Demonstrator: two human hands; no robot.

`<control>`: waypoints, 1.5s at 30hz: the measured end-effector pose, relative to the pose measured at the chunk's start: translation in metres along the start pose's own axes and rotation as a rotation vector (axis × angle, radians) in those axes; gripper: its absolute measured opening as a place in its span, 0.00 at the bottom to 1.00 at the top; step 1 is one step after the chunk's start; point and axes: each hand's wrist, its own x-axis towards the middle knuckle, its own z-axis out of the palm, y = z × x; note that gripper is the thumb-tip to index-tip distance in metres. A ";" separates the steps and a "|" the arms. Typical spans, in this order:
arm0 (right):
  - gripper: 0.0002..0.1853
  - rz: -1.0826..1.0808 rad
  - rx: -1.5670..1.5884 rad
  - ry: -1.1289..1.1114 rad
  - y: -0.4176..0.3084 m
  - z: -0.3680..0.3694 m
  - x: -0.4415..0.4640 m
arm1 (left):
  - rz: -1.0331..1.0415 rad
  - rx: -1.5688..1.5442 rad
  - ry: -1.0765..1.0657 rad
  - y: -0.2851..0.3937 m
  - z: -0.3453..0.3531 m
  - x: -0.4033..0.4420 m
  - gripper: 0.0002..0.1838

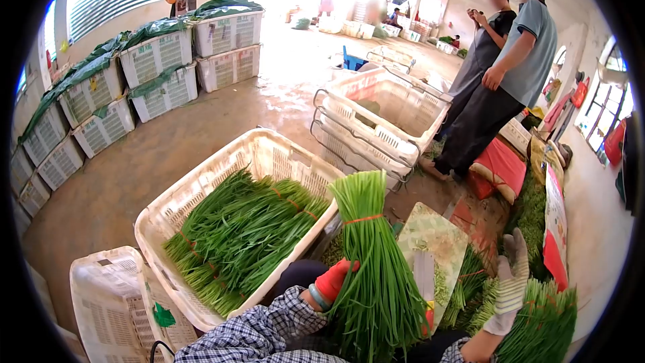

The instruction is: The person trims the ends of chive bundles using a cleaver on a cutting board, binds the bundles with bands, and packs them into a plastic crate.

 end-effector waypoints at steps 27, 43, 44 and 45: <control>0.42 0.180 0.351 -0.424 0.001 0.140 -0.085 | -0.296 0.905 -0.220 -0.019 -0.035 0.013 0.55; 0.44 0.142 0.220 -0.454 -0.011 0.144 -0.083 | -0.189 0.892 -0.267 -0.026 -0.040 0.011 0.50; 0.44 0.157 0.210 -0.443 -0.014 0.144 -0.083 | -0.182 0.877 -0.277 -0.029 -0.045 0.012 0.48; 0.44 0.173 0.200 -0.432 -0.015 0.144 -0.083 | -0.176 0.863 -0.287 -0.031 -0.050 0.012 0.47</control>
